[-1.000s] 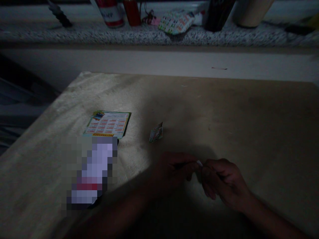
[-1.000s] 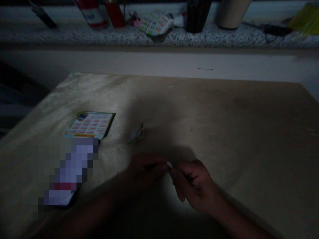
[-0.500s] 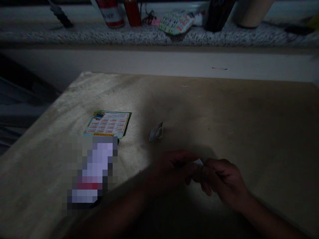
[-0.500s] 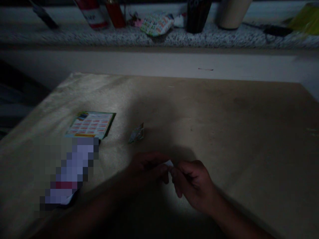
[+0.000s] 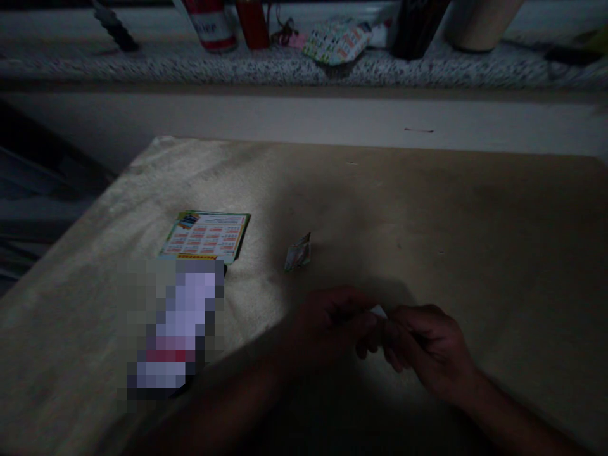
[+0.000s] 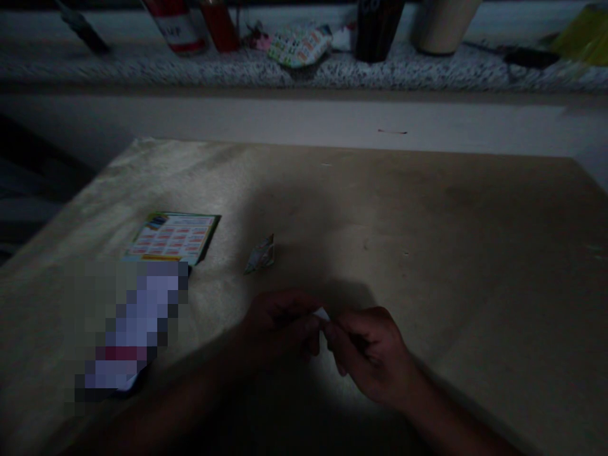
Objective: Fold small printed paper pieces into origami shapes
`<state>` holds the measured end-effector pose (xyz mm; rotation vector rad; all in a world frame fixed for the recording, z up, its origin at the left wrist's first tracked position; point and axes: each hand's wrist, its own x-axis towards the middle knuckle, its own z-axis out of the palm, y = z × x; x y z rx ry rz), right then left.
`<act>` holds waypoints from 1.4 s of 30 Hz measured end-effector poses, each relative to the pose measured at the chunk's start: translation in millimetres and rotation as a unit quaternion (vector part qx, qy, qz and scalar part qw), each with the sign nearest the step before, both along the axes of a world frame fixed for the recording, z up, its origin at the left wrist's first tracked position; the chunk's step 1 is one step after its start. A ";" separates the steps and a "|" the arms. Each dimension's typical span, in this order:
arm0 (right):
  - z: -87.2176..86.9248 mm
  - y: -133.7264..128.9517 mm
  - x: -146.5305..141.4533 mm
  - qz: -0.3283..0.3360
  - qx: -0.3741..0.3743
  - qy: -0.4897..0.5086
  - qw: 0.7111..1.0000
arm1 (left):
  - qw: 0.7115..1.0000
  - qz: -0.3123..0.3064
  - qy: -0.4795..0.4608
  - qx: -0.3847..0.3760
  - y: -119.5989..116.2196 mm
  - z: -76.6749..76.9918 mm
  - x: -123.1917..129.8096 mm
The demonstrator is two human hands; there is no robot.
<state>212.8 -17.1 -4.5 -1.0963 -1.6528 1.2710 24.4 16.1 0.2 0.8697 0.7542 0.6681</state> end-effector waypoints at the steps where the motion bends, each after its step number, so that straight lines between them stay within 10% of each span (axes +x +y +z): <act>1: 0.1 0.1 0.1 0.002 -0.002 -0.004 1.000 | 1.000 0.001 0.006 0.006 -0.2 -0.3 0.4; 14: -1.9 -4.1 -1.0 -0.003 -0.038 0.002 0.999 | 0.981 -0.009 0.084 0.177 -4.4 -1.7 -3.8; 26: 1.5 -0.4 -1.7 0.017 0.053 -0.017 0.998 | 0.997 0.014 -0.067 -0.047 1.5 -3.1 2.1; 42: -7.5 -2.6 1.0 0.005 0.029 0.022 0.999 | 0.998 -0.033 -0.039 -0.033 12.6 -1.6 -6.4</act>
